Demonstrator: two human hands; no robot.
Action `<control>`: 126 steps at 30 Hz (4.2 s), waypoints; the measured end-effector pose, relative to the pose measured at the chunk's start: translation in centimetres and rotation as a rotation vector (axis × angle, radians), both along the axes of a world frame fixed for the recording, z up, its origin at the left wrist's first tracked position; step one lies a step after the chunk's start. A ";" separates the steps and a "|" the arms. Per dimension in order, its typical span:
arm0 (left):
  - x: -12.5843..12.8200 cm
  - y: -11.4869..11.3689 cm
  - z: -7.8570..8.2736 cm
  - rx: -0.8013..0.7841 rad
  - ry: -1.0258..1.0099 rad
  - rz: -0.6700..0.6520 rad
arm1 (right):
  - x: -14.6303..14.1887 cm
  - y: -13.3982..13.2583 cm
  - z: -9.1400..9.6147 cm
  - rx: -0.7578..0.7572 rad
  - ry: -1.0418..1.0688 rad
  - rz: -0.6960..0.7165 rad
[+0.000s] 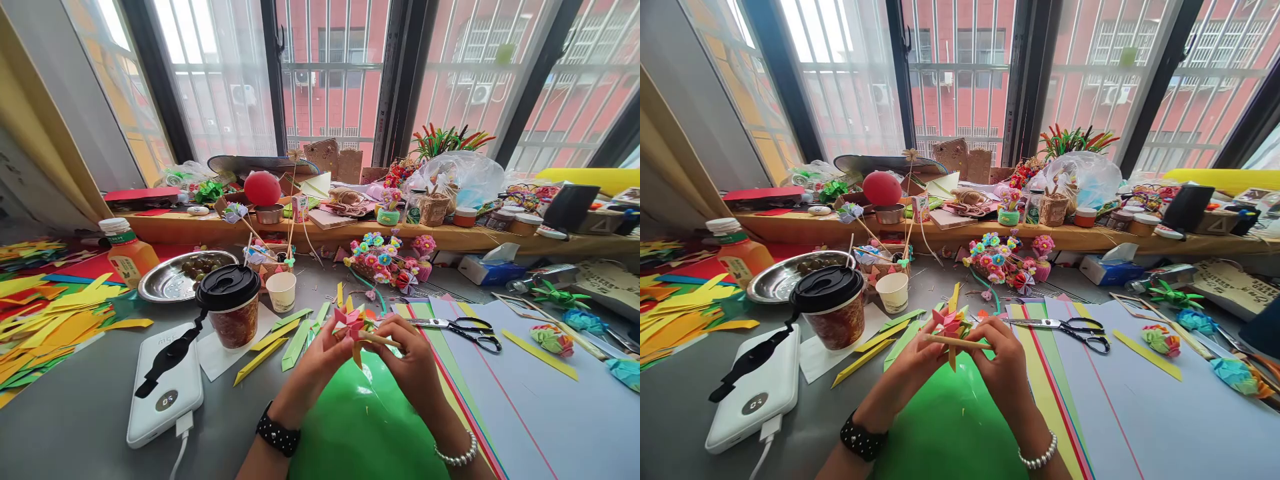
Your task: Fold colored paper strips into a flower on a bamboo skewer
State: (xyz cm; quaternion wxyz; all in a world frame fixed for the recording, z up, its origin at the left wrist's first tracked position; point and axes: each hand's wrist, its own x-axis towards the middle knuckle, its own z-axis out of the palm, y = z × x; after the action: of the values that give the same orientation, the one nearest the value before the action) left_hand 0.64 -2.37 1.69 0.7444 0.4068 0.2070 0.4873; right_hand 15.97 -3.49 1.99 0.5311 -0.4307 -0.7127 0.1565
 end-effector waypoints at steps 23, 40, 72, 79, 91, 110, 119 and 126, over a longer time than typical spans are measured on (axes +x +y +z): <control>0.6 0.0 -1.0 0.472 0.588 0.437 | -0.2 0.2 -0.5 -0.129 0.028 -0.319; -0.3 -0.7 -0.9 0.899 0.838 0.619 | 0.3 0.3 -0.1 0.102 -0.224 -0.132; -0.2 -1.0 0.7 0.770 0.694 0.682 | -1.2 -0.3 -0.1 0.262 -0.130 -0.084; -0.5 -0.7 0.5 0.792 0.709 0.649 | -1.2 -0.3 -0.4 0.265 -0.138 -0.093; -0.6 -0.8 0.3 0.837 0.757 0.700 | -1.1 -0.5 -0.4 0.237 -0.120 -0.105; -1.4 -0.5 1.1 0.921 0.827 0.536 | -0.7 -0.3 -0.2 0.176 -0.167 -0.026; -1.6 -0.1 1.1 0.746 0.827 0.274 | 0.4 -0.4 1.2 -0.216 -0.255 0.184; -1.7 -0.5 1.9 0.516 0.734 0.101 | 0.8 -0.4 1.5 -0.383 -0.198 0.183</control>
State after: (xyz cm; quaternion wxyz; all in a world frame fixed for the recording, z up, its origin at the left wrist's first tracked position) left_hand -1.08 -2.92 3.60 0.4711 0.7145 0.3487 0.3821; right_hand 16.81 -3.89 3.44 0.3509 -0.4704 -0.7546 0.2936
